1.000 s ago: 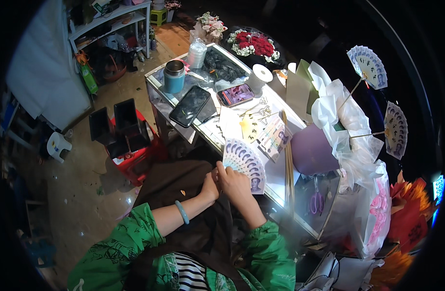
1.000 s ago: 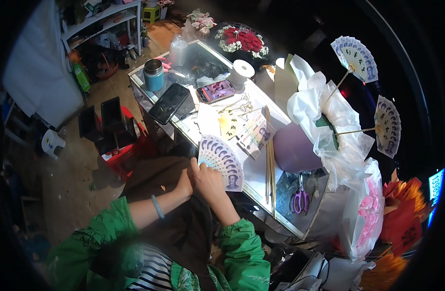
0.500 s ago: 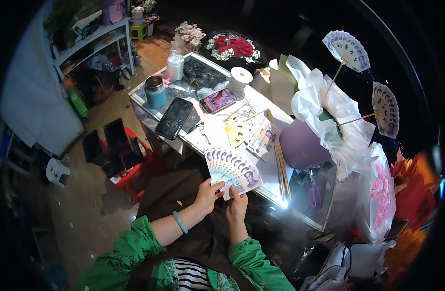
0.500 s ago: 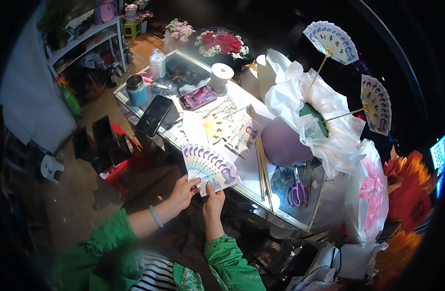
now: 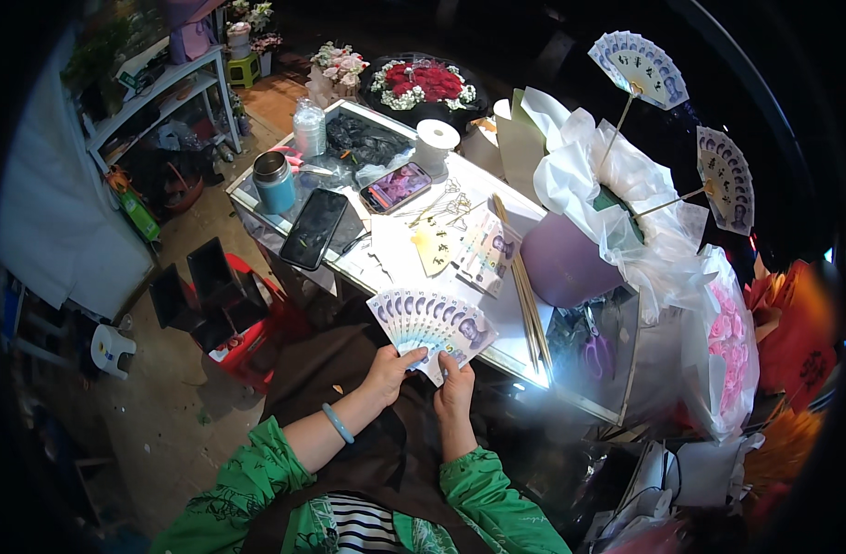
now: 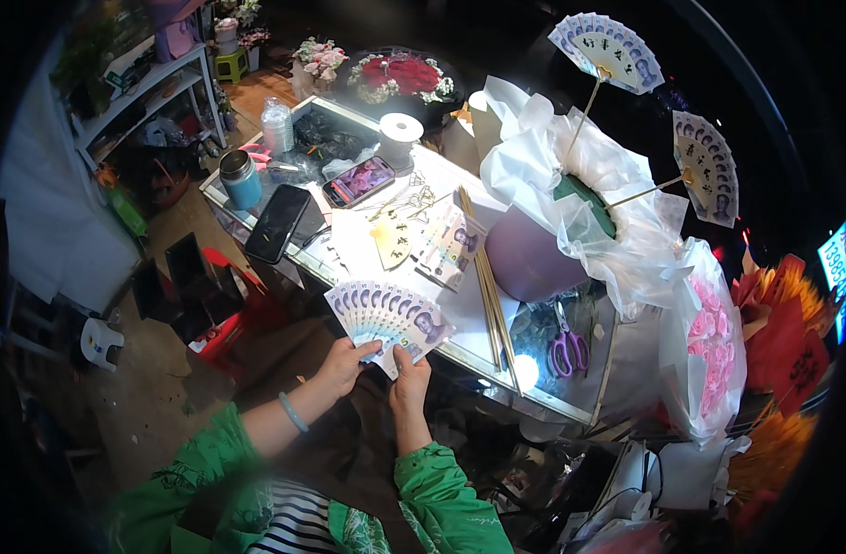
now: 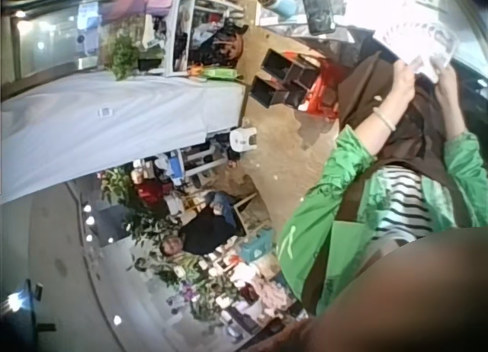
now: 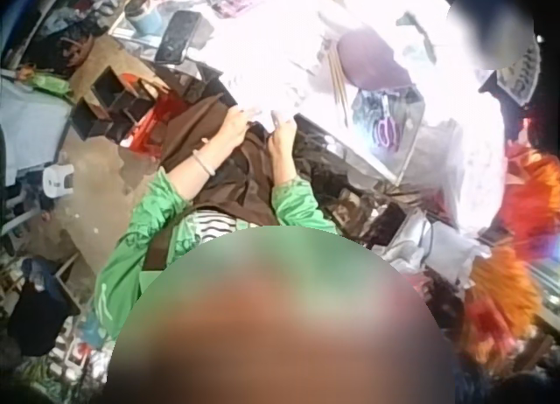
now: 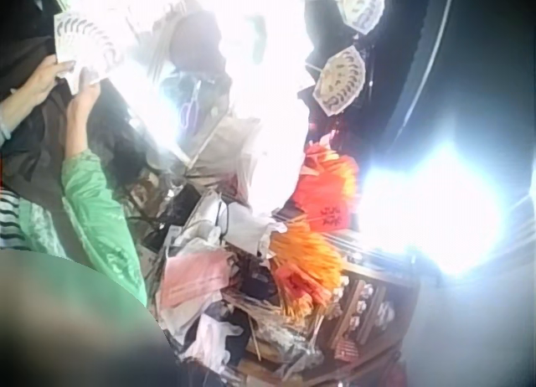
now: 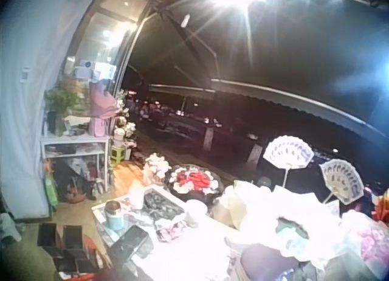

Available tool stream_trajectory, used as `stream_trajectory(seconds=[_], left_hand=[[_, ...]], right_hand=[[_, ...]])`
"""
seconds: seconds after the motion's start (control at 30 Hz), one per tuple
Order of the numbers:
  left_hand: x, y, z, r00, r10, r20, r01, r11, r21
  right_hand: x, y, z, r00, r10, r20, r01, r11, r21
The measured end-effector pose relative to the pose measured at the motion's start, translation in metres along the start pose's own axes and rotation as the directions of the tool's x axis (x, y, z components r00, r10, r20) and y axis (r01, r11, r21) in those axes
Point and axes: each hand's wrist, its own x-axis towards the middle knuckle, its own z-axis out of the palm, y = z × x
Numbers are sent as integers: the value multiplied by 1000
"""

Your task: The person assembles decorative fans by attaching printed paper fans to wooden sticks and inserting them into a floral foam base. They use scissors to trim the sticks and arrange the finished fans within a bouquet-like arrangement.

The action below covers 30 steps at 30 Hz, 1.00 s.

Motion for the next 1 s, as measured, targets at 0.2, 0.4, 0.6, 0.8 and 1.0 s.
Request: stream_trajectory(seconds=[0.2,0.4,0.6,0.8,1.0], left_hand=[[2,-11,1,991,134,19,-133,991,-21],[4,-16,3,983,181,33,-179,982,-55],[6,-10,-1,981,192,-24,-192,981,26],[10,-1,15,984,163,66,-167,985,52],[25,6,28,987,25,156,-41,994,99]], right_hand=[[-2,3,3,999,-30,17,30,999,21],[-2,6,3,997,-69,21,69,998,5],[-10,0,-7,938,-293,-187,252,943,-217],[-22,-29,-5,598,-698,394,706,228,-670],[3,-51,10,572,-410,711,729,-143,-669]])
